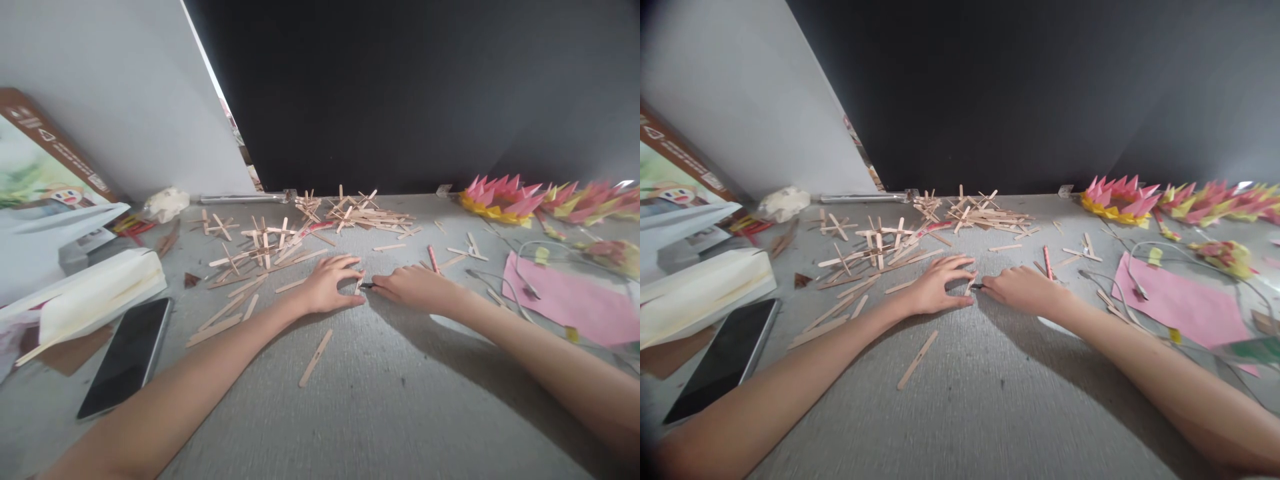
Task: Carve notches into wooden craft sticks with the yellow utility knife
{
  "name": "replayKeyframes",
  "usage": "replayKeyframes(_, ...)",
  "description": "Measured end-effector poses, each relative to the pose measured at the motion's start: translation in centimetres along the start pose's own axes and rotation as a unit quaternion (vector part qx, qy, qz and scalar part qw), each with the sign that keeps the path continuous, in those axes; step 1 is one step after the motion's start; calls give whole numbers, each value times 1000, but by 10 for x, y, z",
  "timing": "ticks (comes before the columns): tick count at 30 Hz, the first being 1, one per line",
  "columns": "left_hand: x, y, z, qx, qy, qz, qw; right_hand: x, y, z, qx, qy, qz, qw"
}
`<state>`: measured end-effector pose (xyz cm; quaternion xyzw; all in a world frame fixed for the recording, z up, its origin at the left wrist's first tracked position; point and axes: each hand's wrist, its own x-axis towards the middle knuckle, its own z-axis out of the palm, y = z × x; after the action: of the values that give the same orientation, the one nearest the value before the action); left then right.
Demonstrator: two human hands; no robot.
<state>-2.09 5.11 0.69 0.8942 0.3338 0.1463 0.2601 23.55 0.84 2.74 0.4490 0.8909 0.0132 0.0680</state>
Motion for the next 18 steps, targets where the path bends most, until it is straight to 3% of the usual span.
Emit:
replayKeyframes(6, 0, 2, -3, 5, -20, -14, 1000, 1, 1, -4, 9, -38, -12, 999)
replayKeyframes(18, 0, 2, -2, 14, -14, -13, 1000, 3, 1, -3, 20, -43, -7, 999)
